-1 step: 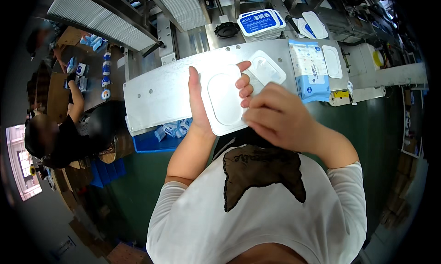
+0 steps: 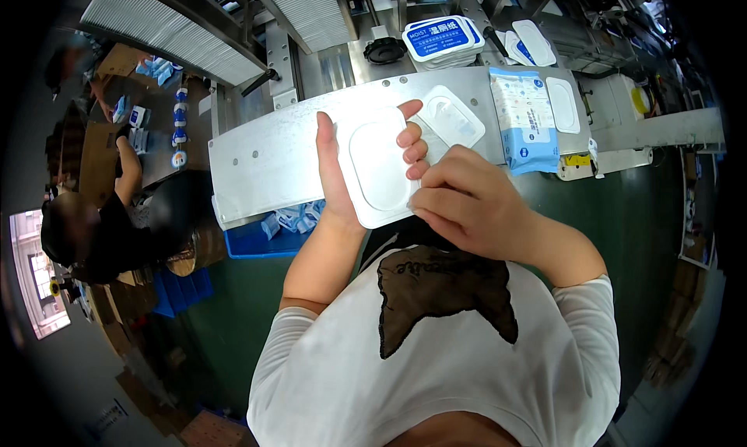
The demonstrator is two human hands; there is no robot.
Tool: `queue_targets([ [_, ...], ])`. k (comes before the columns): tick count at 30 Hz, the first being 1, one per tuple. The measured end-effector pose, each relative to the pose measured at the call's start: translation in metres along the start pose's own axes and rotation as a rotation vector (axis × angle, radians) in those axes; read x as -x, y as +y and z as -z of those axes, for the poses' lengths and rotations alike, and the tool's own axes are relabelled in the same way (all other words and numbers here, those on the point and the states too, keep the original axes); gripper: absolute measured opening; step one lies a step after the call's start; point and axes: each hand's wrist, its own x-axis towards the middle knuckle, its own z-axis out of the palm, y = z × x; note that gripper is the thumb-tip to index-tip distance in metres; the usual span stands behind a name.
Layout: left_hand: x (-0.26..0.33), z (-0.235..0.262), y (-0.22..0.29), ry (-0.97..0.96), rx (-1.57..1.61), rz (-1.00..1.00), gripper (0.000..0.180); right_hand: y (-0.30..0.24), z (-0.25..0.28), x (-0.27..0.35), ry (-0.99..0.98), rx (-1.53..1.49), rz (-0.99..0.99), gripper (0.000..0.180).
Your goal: The person assembles white plastic containers by hand, placing lids onto bases and pressing them together. They handle the containers individually, turning them over to inspect the fit and then placing them into a blue bin.
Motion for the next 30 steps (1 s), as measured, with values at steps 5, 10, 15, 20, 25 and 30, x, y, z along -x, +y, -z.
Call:
queue_targets([
  [5,-0.004,0.001,0.0,-0.089,0.038,-0.08,0.1,0.0,-0.011,0.002,0.016,0.078,-0.008,0.018],
  [10,-0.001,0.004,0.004,-0.117,0.049,-0.093,0.094,0.01,0.005,0.004,0.107,0.197,-0.064,0.023],
  [15,-0.001,-0.001,0.004,-0.126,0.047,-0.14,0.092,0.002,-0.007,0.003,0.069,0.1,-0.032,0.024],
  [20,-0.001,0.001,0.006,-0.128,0.011,-0.162,0.092,0.005,0.003,0.0,0.127,0.211,-0.069,0.019],
  [25,-0.001,-0.003,0.005,-0.134,0.011,-0.167,0.092,0.0,-0.01,-0.003,0.045,0.096,-0.018,0.024],
  [30,0.001,0.006,0.011,-0.154,-0.003,-0.196,0.092,0.007,0.004,-0.008,0.15,0.246,-0.063,0.016],
])
